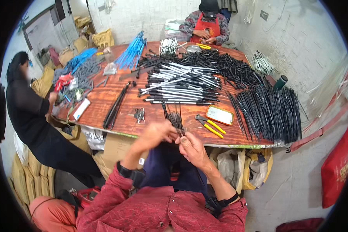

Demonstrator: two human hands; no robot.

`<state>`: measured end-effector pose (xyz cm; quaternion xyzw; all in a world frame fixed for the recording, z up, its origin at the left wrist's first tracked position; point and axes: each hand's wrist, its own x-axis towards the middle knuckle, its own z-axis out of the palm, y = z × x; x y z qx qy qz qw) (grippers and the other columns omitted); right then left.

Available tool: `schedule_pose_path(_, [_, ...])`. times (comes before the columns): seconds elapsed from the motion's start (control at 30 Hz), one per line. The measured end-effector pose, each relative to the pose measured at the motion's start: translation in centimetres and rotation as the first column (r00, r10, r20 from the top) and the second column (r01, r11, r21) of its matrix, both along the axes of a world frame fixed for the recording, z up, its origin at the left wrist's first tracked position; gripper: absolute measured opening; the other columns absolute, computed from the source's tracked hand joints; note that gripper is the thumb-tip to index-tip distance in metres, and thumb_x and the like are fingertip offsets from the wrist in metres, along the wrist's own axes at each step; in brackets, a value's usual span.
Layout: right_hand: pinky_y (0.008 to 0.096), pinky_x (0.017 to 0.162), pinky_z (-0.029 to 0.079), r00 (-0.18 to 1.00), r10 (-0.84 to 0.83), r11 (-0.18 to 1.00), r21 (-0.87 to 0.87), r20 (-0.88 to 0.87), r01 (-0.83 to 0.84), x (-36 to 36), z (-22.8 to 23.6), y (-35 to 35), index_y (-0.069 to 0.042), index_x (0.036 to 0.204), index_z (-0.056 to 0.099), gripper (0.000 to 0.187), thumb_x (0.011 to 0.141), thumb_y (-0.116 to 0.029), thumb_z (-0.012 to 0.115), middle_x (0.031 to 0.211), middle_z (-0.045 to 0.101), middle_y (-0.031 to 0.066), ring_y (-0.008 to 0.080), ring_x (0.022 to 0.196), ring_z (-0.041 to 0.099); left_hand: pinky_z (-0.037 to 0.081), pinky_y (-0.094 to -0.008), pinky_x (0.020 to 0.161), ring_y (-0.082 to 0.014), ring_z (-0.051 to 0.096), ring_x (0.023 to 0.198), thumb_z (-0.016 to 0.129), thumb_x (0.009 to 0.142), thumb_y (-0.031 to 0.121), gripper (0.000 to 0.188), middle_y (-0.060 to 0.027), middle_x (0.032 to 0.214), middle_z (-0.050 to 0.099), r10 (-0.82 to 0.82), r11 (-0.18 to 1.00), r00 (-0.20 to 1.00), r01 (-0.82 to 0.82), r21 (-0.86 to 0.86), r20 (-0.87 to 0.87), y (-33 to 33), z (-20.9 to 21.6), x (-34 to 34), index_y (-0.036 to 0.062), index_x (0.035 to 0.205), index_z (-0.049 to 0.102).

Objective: Trimming the excess material from bundles of black cables using a pair of hand-held cutters.

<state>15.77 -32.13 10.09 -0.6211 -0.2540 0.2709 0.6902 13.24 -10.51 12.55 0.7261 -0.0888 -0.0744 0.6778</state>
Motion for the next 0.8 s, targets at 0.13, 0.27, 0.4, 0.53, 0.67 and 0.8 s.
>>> schedule_pose_path(0.13, [0.0211, 0.045, 0.032, 0.984, 0.168, 0.986, -0.015, -0.052, -0.169, 0.1, 0.7, 0.1, -0.002, 0.102, 0.055, 0.038, 0.107, -0.038, 0.044, 0.063, 0.043, -0.0034, 0.0053, 0.05, 0.039, 0.052, -0.0296, 0.089, -0.0198, 0.067, 0.1, 0.047, 0.106, 0.029, 0.038, -0.0111, 0.109, 0.07, 0.194, 0.979, 0.976, -0.187, -0.076, 0.1, 2.2, 2.6, 0.8, -0.0002, 0.116, 0.069])
schedule_pose_path(0.27, [0.0201, 0.043, 0.027, 0.978, 0.176, 0.984, -0.005, -0.111, -0.177, -0.9, 1.7, 2.9, -0.003, 0.099, 0.055, 0.038, 0.106, -0.039, 0.047, 0.061, 0.041, -0.0038, 0.0041, 0.049, 0.035, 0.05, -0.0332, 0.095, -0.0219, 0.064, 0.109, 0.053, 0.103, 0.029, 0.037, -0.0133, 0.112, 0.069, 0.035, 0.999, 0.925, -0.047, 0.023, 0.378, -0.5, 3.1, 0.9, -0.0019, 0.117, 0.068])
schedule_pose_path(0.4, [0.0206, 0.044, 0.028, 0.969, 0.149, 0.989, 0.031, -0.197, -0.145, -0.9, 2.9, 1.5, -0.001, 0.101, 0.056, 0.04, 0.107, -0.039, 0.046, 0.063, 0.04, -0.0038, 0.0042, 0.05, 0.034, 0.05, -0.0363, 0.095, -0.0234, 0.065, 0.11, 0.057, 0.101, 0.026, 0.036, -0.0142, 0.113, 0.07, 0.057, 0.987, 0.926, 0.004, -0.162, 0.374, -0.3, 4.0, -0.6, -0.0046, 0.117, 0.066])
schedule_pose_path(0.53, [0.0202, 0.043, 0.026, 0.987, 0.088, 0.995, 0.066, -0.134, -0.08, 0.3, 2.8, 0.9, -0.001, 0.101, 0.056, 0.039, 0.107, -0.038, 0.046, 0.062, 0.04, -0.0041, 0.0035, 0.049, 0.032, 0.053, -0.0371, 0.089, -0.0245, 0.068, 0.101, 0.062, 0.097, 0.022, 0.033, -0.0162, 0.106, 0.071, -0.223, 0.827, 0.936, 0.33, -0.455, 0.273, 6.7, 0.7, -3.5, -0.0071, 0.112, 0.066])
schedule_pose_path(0.67, [0.0202, 0.043, 0.026, 0.986, 0.101, 0.99, 0.113, -0.131, -0.086, 1.0, 3.6, 1.0, -0.001, 0.1, 0.057, 0.038, 0.107, -0.037, 0.047, 0.061, 0.04, -0.004, 0.0033, 0.049, 0.032, 0.052, -0.0373, 0.09, -0.0264, 0.067, 0.101, 0.069, 0.093, 0.025, 0.037, -0.0168, 0.107, 0.07, -0.293, 0.954, 0.956, 0.294, -0.059, 0.022, 7.1, -1.8, -4.5, -0.0052, 0.114, 0.065])
schedule_pose_path(0.8, [0.0199, 0.043, 0.027, 0.974, 0.168, 0.976, 0.163, -0.155, -0.143, -0.1, 4.6, 2.6, -0.001, 0.099, 0.057, 0.037, 0.107, -0.036, 0.047, 0.06, 0.04, -0.0037, 0.0034, 0.048, 0.033, 0.049, -0.039, 0.096, -0.0276, 0.064, 0.109, 0.074, 0.088, 0.028, 0.047, -0.0137, 0.113, 0.068, 0.298, 0.828, 0.838, -0.465, 0.313, 0.458, 3.9, -8.4, -3.7, 0.0014, 0.124, 0.061])
